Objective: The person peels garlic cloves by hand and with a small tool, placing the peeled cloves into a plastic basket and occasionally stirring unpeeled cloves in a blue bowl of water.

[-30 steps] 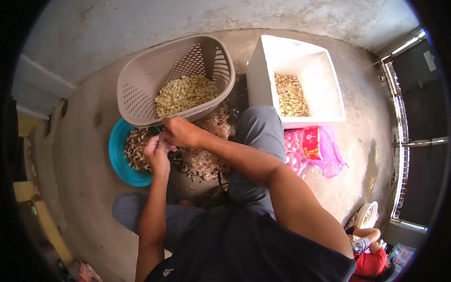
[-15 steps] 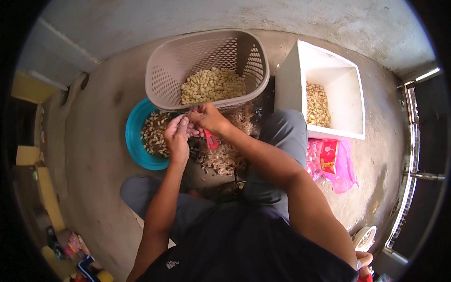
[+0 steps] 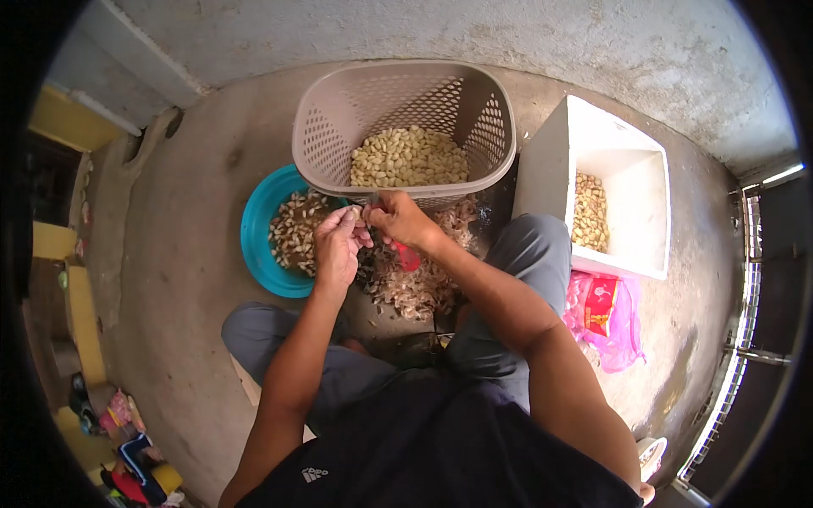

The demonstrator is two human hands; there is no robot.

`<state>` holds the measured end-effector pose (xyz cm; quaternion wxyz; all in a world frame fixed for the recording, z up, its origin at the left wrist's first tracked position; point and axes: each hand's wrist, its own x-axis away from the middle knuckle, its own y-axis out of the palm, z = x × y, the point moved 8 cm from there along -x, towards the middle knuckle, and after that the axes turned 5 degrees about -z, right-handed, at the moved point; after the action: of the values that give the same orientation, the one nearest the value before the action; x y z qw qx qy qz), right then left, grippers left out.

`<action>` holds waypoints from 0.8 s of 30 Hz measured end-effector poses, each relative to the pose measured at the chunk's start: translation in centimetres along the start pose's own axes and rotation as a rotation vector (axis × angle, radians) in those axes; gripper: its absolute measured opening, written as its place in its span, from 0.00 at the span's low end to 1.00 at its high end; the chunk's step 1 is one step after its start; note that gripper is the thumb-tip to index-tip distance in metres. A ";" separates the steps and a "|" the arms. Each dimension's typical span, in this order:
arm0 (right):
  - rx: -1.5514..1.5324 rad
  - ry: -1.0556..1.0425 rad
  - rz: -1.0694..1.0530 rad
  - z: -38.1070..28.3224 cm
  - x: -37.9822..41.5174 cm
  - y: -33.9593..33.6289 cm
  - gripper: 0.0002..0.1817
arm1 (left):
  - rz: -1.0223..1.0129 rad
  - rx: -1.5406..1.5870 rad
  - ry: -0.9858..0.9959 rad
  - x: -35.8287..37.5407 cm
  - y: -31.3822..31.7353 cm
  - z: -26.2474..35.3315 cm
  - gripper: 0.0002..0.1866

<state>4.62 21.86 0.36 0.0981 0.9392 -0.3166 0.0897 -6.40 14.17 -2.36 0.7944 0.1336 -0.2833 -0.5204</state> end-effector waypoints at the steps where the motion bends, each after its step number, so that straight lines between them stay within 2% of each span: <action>1: 0.043 -0.031 -0.029 -0.2 0.1 0.3 0.09 | 0.004 -0.033 0.022 -0.1 -0.2 0.2 0.11; 2: 0.087 -0.061 -0.059 -0.4 0.2 0.6 0.09 | 0.008 -0.066 0.044 -0.2 -0.4 0.4 0.11; 5: 0.288 -0.372 -0.096 -0.5 -0.7 0.5 0.09 | -0.012 -0.138 0.103 -0.4 -0.1 1.3 0.10; 8: 0.050 -0.114 -0.001 -3.0 0.8 -0.6 0.08 | -0.099 -0.216 0.119 -0.3 0.6 2.2 0.10; 11: 0.077 -0.069 -0.104 -3.6 0.7 -0.2 0.08 | -0.156 -0.260 0.103 -0.3 0.8 1.9 0.10; 18: 0.069 -0.142 0.025 -2.4 0.2 -1.2 0.07 | -0.143 -0.181 -0.010 0.0 1.1 1.3 0.10; 24: 0.055 -0.146 0.007 -2.9 0.5 -0.8 0.06 | -0.149 -0.313 0.047 0.0 1.1 1.7 0.09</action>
<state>5.15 22.91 3.16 0.0485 0.9445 -0.3236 0.0299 -6.57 14.75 -0.38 0.7711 0.0410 -0.1693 -0.6124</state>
